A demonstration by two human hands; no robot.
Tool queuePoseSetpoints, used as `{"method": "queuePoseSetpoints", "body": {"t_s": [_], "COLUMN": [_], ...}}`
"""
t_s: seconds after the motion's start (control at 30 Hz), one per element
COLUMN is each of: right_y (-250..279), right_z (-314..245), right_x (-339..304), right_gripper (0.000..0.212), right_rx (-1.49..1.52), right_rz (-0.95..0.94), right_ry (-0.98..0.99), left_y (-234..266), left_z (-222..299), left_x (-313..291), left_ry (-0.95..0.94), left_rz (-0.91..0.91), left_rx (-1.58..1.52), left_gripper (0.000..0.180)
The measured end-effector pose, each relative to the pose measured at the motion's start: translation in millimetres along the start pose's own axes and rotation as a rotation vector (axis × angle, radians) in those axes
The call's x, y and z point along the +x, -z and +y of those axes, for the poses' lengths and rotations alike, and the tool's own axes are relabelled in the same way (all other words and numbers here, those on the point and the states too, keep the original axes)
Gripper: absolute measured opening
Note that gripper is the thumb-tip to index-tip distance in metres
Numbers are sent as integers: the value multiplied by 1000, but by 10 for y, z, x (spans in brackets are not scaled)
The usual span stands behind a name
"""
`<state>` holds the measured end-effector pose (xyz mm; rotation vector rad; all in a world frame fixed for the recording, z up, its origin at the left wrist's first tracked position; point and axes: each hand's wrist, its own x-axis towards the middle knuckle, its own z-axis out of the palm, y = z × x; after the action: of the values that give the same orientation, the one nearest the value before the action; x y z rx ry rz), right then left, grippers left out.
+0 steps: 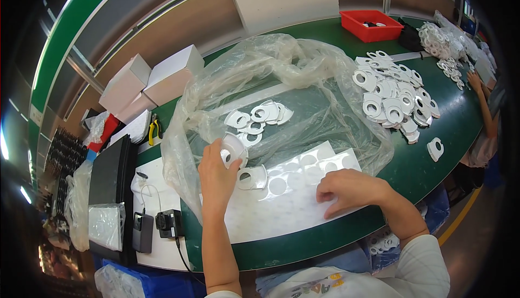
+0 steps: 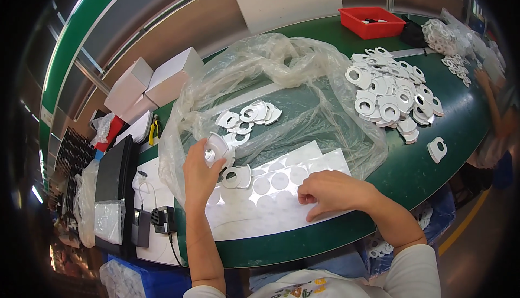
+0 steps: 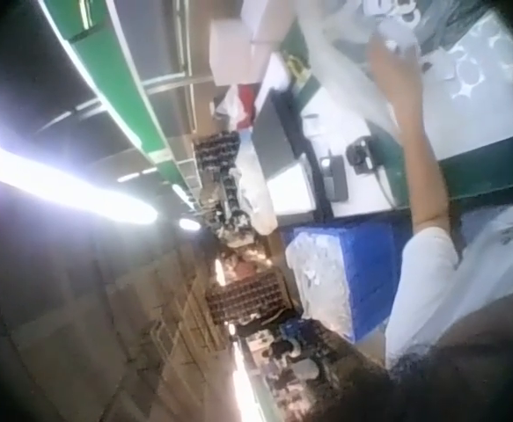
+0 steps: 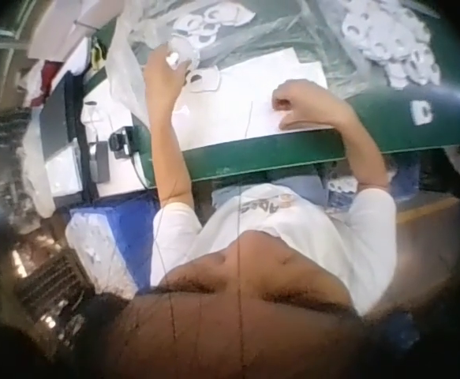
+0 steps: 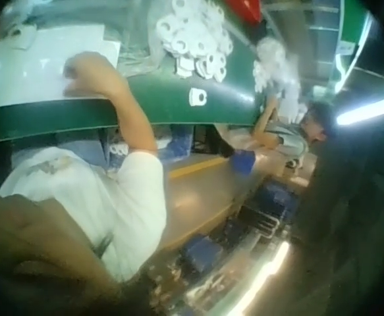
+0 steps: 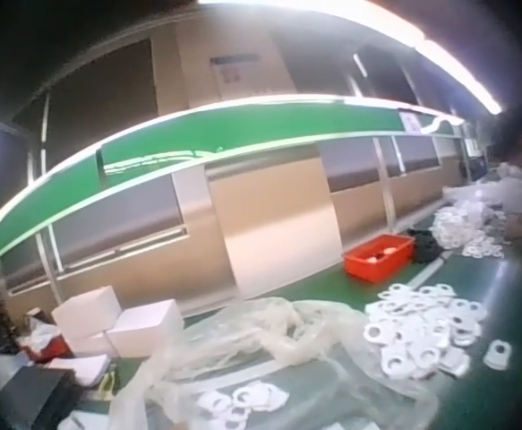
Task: The person assembles small plastic electronic components by hand, peeling adhesive backing from adhesive sheets and sticking the plastic components together.
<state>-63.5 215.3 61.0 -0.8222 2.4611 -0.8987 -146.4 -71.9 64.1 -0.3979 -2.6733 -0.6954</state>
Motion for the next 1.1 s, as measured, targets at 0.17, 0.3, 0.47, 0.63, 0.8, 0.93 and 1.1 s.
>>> {"method": "queuePoseSetpoints", "body": {"t_s": [0.17,0.3,0.47,0.63,0.8,0.93,1.1], "right_y": [-100,-96,-92,-69,7,-20,-167], "right_z": [-40,-10,-2,22,-75,-113,-210], "right_x": [-31,-49,-31,-28,-63,-92,-82], "right_gripper": [31,29,29,32,45,40,18], "right_rx": [-165,-140,-133,-112,59,-85,-310], "right_rz": [9,-12,5,8,69,92,-15], "right_ry": [-27,-42,14,6,-21,90,111], "left_y": [-311,-485,-680,-788,-994,-1020,-992], "left_z": [334,614,760,818,691,670,694], "left_x": [-41,-112,-189,-244,-228,-223,-201], "left_ry": [-10,208,650,751,681,609,670], "left_rz": [-114,-503,-599,-577,-656,-690,-665], "left_rx": [-448,-697,-1595,-2150,-2014,-2039,-1966], "left_gripper": [33,23,28,45,53,56,59]}}
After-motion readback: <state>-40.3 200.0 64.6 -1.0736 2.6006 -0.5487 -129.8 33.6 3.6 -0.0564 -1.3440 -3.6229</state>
